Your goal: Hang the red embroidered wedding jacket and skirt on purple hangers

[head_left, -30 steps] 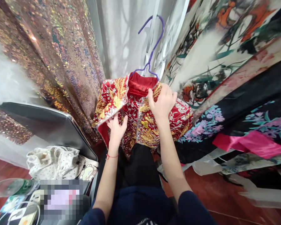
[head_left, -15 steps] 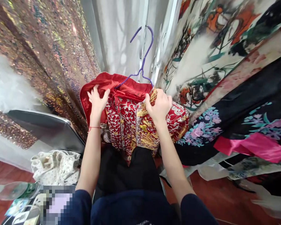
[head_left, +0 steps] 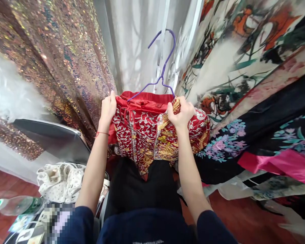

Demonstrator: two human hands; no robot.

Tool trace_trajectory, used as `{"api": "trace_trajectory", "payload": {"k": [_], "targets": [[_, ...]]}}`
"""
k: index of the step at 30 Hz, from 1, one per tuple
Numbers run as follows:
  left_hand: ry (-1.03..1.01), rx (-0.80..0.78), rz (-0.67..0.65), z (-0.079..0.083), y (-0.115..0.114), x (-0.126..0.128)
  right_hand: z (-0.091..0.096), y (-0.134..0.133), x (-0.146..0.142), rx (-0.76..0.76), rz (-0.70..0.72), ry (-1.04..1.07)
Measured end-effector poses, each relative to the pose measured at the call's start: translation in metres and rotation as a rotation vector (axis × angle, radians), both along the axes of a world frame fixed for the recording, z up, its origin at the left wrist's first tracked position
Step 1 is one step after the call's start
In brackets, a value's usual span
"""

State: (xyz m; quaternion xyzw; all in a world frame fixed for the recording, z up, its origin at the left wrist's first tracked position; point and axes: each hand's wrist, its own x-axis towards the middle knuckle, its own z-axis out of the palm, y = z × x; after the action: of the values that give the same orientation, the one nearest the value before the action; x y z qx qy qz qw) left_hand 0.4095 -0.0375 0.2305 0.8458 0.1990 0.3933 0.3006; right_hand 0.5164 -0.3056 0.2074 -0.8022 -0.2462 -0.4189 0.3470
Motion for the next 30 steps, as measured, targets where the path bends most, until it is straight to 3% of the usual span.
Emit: {"api": "trace_trajectory", "payload": {"k": [2, 4, 8, 11, 15, 18, 23, 26, 30], "targets": [[-0.058, 0.103, 0.029, 0.002, -0.021, -0.007, -0.002, 0.003, -0.003, -0.001, -0.019, -0.005], [-0.124, 0.245, -0.022, 0.005, -0.052, -0.012, -0.002, 0.004, -0.006, -0.007, -0.023, -0.003], [-0.200, 0.529, -0.306, 0.013, -0.120, -0.004, -0.003, -0.001, -0.014, -0.025, -0.011, 0.011], [-0.193, 0.657, -0.503, 0.011, -0.150, 0.014, -0.005, -0.007, -0.025, -0.067, -0.012, -0.012], [-0.194, 0.643, -0.533, -0.004, -0.158, 0.030, -0.007, -0.014, -0.051, -0.151, -0.068, -0.007], [-0.209, 0.584, -0.518, -0.013, -0.155, 0.029, -0.005, -0.025, -0.070, -0.256, -0.094, 0.010], [-0.203, 0.573, -0.540, -0.012, -0.158, 0.018, 0.002, -0.056, -0.087, -0.423, -0.064, 0.046], [-0.194, 0.595, -0.513, -0.009, -0.162, 0.011, 0.004, -0.072, -0.096, -0.398, -0.026, 0.112], [-0.188, 0.539, -0.483, -0.010, -0.163, 0.001, -0.001, -0.087, -0.115, -0.255, 0.034, 0.278]]}}
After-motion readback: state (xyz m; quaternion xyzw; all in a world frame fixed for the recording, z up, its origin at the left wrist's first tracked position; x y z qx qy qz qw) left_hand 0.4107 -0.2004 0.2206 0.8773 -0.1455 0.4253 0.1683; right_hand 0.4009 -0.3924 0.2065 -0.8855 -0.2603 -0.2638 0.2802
